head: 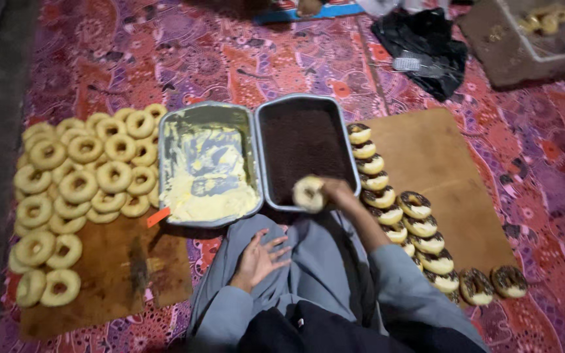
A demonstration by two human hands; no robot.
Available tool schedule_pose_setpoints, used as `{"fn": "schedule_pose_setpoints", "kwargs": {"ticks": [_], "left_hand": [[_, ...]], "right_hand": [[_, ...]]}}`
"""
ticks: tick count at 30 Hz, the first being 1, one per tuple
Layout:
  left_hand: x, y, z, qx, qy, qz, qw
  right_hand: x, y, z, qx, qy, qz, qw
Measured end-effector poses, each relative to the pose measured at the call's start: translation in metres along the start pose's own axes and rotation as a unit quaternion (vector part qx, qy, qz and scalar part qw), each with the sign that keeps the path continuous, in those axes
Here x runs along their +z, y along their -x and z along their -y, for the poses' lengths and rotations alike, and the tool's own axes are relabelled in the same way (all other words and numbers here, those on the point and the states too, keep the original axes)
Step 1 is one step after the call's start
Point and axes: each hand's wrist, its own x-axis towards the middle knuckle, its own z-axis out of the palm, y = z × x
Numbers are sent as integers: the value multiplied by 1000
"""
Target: The person sits on a mat and repeatedly picks up plain donuts, dips them into a tray of yellow cream, then into a tray of dark crumbs, and places them on a wooden board. The process is repeated for multiple donuts.
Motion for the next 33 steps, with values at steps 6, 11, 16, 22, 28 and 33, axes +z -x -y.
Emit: {"fn": "schedule_pose_setpoints", "kwargs": {"ticks": [6,11,16,22,28,33], "left_hand": [[4,5,1,10,38,58,998],[0,2,-2,6,37,61,997],[-2,2,-2,6,34,60,998],[1,5,-9,19,31,65,997],[11,9,-11,26,28,54,998],[15,11,-11,37,25,64,997]], "right_hand": [[22,-67,-9,-4,289,-116,950],[47,-39,12,-85,586,-34,805],[26,-20,28,56,272,-115,954],[-90,54,13,73,-300,-127,943],[-194,116,22,-25,-304,-303,903],[-217,101,31,-25,-199,-425,883]]}}
